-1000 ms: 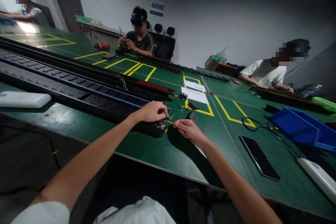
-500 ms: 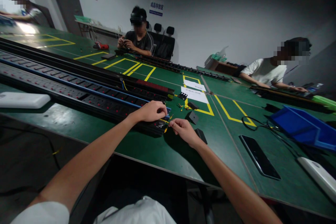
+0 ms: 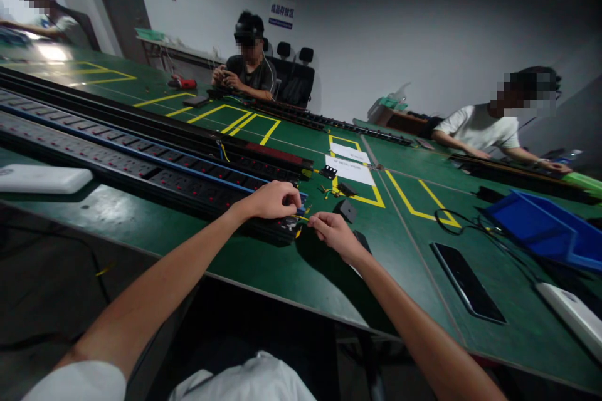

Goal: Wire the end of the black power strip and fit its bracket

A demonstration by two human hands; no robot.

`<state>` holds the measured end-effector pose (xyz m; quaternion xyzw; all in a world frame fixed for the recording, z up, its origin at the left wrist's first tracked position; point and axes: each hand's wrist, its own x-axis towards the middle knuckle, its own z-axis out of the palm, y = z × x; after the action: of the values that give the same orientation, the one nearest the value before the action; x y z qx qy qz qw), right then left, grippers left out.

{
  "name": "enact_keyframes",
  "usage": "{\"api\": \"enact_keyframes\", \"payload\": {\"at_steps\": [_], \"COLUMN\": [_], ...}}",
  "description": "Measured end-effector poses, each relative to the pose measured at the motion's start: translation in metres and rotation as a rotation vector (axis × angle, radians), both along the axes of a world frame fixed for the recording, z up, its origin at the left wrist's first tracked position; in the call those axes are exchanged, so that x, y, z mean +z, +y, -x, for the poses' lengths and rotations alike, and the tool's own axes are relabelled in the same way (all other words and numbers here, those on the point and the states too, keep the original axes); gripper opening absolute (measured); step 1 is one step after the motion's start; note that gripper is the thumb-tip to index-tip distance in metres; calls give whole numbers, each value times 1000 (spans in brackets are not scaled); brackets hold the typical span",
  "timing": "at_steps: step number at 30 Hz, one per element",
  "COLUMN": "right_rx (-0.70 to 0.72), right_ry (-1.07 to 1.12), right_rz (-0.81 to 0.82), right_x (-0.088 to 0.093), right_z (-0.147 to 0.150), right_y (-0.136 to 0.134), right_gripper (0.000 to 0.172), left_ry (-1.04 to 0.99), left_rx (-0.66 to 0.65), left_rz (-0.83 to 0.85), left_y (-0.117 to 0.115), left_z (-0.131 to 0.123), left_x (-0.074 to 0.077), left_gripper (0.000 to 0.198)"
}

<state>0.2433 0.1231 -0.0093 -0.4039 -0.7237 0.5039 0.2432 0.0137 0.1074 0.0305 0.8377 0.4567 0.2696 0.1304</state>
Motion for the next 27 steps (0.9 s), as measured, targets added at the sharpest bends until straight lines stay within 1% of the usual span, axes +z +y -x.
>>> {"api": "enact_keyframes", "payload": {"at_steps": [3, 5, 11, 16, 20, 23, 27], "right_rx": [-1, -2, -9, 6, -24, -14, 29], "right_ry": [19, 20, 5, -18, -41, -37, -63], "right_rz": [89, 116, 89, 129, 184, 142, 13], "right_x": [3, 4, 3, 9, 12, 10, 6], "right_z": [-1, -1, 1, 0, -5, -6, -3], "right_y": [-1, -1, -1, -1, -1, 1, 1], "right_gripper": [42, 43, 43, 37, 30, 32, 36], "left_ry": [63, 92, 124, 127, 130, 130, 108], "left_rx": [-43, -61, -51, -51, -55, -60, -52], "left_rz": [7, 1, -4, 10, 8, 3, 10], "left_y": [-2, -2, 2, 2, 2, 1, 1], "left_z": [2, 3, 4, 4, 4, 3, 1], "left_x": [1, 0, -2, -2, -3, -2, -1], "left_gripper": [20, 20, 18, 19, 20, 19, 17]}}
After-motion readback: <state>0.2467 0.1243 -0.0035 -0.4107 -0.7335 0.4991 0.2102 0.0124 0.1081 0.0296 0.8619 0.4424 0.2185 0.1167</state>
